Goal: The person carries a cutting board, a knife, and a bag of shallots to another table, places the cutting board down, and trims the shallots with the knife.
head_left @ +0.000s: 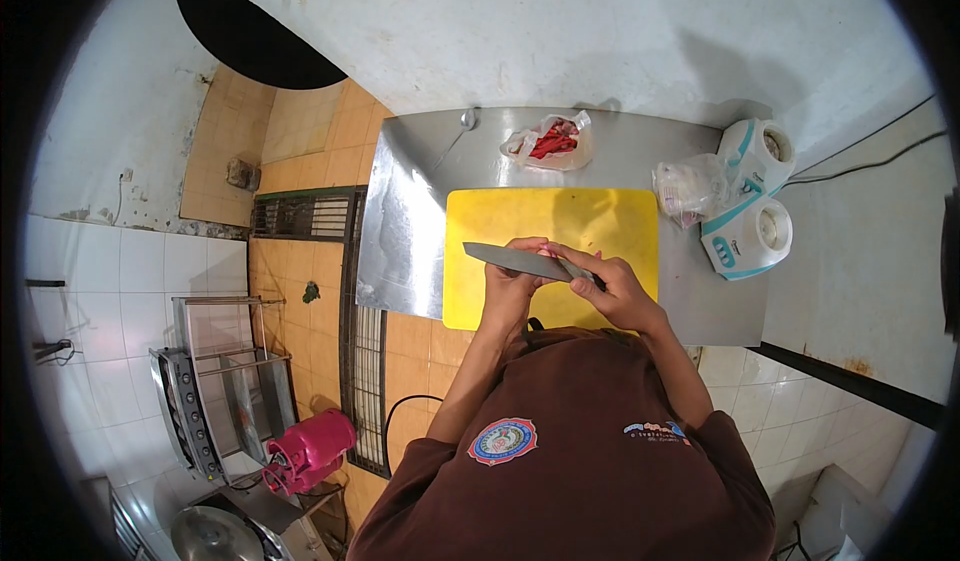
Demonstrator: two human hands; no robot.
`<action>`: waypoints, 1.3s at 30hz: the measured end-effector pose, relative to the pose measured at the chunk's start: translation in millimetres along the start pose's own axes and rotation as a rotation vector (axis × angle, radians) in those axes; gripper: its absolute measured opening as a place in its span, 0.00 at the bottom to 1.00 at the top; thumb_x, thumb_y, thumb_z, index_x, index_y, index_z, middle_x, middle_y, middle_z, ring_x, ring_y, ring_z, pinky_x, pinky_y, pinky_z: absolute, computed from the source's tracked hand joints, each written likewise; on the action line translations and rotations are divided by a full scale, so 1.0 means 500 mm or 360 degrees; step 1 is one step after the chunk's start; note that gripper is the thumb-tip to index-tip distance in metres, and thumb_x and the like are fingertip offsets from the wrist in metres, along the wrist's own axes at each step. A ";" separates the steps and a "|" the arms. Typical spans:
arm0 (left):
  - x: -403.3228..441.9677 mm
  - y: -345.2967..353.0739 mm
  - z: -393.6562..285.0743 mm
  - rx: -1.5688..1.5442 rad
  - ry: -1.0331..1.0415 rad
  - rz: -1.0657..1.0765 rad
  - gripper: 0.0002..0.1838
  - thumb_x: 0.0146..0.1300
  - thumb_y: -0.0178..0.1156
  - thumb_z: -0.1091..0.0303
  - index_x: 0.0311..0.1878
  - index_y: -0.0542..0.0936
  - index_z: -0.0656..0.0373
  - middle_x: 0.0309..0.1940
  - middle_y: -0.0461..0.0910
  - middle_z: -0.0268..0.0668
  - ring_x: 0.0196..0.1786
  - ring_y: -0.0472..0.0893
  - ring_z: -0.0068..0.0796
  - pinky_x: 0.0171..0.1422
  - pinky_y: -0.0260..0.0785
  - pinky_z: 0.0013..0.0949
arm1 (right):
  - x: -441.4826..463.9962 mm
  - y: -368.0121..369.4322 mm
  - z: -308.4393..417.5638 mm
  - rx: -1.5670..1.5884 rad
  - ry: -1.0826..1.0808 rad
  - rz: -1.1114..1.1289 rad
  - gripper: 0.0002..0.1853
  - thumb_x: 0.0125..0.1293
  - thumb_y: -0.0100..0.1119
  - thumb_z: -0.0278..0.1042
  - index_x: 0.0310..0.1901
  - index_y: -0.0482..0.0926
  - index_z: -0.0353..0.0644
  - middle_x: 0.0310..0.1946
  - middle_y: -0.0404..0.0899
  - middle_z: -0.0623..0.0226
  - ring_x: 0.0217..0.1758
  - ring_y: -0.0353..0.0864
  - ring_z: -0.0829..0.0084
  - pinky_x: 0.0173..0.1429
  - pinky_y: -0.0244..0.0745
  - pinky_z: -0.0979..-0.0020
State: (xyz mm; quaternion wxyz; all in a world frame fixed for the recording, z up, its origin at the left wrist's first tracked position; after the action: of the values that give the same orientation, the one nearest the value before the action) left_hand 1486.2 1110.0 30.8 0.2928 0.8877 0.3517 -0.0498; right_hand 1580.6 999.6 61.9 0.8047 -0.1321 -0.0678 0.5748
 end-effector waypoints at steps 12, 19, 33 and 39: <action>0.004 -0.006 0.004 -0.0009 -0.0009 0.0011 0.10 0.68 0.64 0.77 0.52 0.79 0.63 0.44 0.84 0.37 0.47 0.85 0.28 0.51 0.83 0.32 | 0.003 -0.001 0.001 -0.0007 -0.0005 -0.0005 0.27 0.74 0.52 0.56 0.72 0.72 0.61 0.22 0.74 0.61 0.25 0.74 0.65 0.64 0.65 0.47; 0.004 -0.006 0.008 -0.0008 0.0036 0.0049 0.11 0.67 0.61 0.83 0.51 0.79 0.64 0.46 0.83 0.40 0.49 0.85 0.31 0.52 0.84 0.36 | 0.005 -0.011 0.008 0.0025 -0.0117 -0.0100 0.25 0.73 0.56 0.50 0.69 0.76 0.54 0.25 0.78 0.61 0.22 0.70 0.66 0.47 0.69 0.64; 0.005 0.015 -0.008 0.0328 0.0133 0.0007 0.11 0.70 0.61 0.76 0.54 0.81 0.67 0.44 0.83 0.38 0.45 0.83 0.26 0.48 0.85 0.33 | 0.011 0.017 -0.063 0.0777 0.0017 -0.0077 0.27 0.79 0.50 0.48 0.72 0.71 0.41 0.21 0.68 0.77 0.24 0.62 0.83 0.31 0.60 0.75; 0.005 0.005 -0.019 0.0511 0.0291 -0.0033 0.11 0.69 0.64 0.75 0.52 0.83 0.68 0.45 0.85 0.43 0.45 0.84 0.27 0.48 0.86 0.34 | 0.011 0.025 -0.037 0.0942 0.0047 0.0029 0.30 0.80 0.45 0.51 0.76 0.64 0.43 0.18 0.58 0.80 0.22 0.55 0.85 0.29 0.54 0.77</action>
State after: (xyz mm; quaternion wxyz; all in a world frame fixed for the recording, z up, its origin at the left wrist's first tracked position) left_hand 1488.8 1115.2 38.9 0.1138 0.9203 0.3734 -0.0273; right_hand 1575.9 1006.2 40.5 0.8040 0.0994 0.1155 0.5748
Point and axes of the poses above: each hand's wrist, its own x-axis towards the middle knuckle, its own y-axis out of the palm, z = x × y, the point moved 9 cm from there along x, towards the middle knuckle
